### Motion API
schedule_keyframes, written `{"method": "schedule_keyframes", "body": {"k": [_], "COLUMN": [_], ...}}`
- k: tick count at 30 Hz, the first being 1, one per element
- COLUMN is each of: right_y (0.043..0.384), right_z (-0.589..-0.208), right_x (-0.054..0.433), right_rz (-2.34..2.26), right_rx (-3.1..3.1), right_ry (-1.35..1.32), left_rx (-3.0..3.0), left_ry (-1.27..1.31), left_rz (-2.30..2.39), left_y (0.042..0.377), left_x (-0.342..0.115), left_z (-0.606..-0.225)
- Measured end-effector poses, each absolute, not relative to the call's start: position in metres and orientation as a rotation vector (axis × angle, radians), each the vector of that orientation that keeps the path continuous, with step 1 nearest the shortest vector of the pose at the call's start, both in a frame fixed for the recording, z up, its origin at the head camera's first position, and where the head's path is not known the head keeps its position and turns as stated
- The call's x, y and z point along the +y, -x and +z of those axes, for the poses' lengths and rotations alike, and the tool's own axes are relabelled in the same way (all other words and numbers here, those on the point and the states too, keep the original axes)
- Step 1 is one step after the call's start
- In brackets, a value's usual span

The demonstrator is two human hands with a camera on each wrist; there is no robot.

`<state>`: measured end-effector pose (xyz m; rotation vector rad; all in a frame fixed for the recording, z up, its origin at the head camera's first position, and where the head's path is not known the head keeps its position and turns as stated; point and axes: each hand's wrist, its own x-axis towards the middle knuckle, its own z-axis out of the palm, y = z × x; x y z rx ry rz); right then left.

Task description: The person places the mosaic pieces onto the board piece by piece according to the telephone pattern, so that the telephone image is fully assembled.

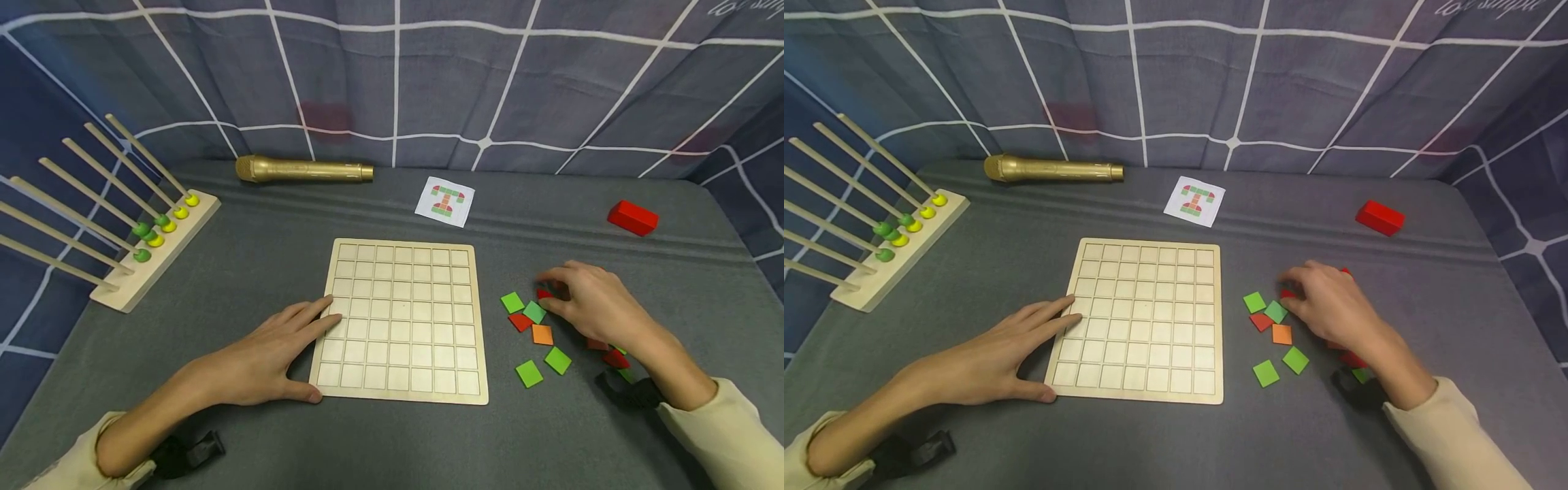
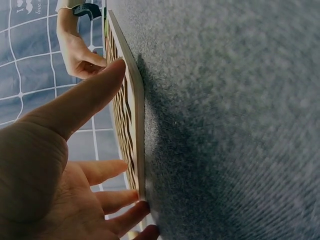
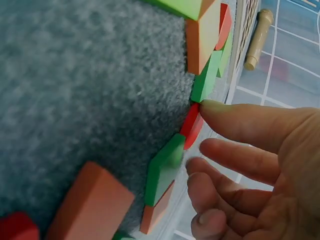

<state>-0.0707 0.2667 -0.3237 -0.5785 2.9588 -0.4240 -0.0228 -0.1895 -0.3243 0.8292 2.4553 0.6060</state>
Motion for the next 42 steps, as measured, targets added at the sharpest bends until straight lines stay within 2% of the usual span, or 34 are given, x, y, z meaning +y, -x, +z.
{"method": "schedule_keyframes", "body": {"k": [12,23,34,42], "right_y": [0.075,0.081,0.084,0.088], "right_z": [-0.328,-0.326,-0.324,-0.313], "right_x": [0.265,0.267,0.263,0.230], "right_rz": [-0.551,-0.434,-0.444,-0.578], "right_rx": [2.985,2.910,2.943,2.974], "right_ry": [0.670,0.595,0.653,0.810], "left_rx": [2.454,2.466,2.553,2.660], "left_ry": [-0.850,-0.850,-0.863,-0.857], "left_rz": [0.597,0.598,0.567,0.435], "left_y": [0.023,0.027,0.030,0.031], "left_x": [-0.189,-0.196,-0.197,-0.195], "left_z": [-0.324,-0.326,-0.327,-0.324]}}
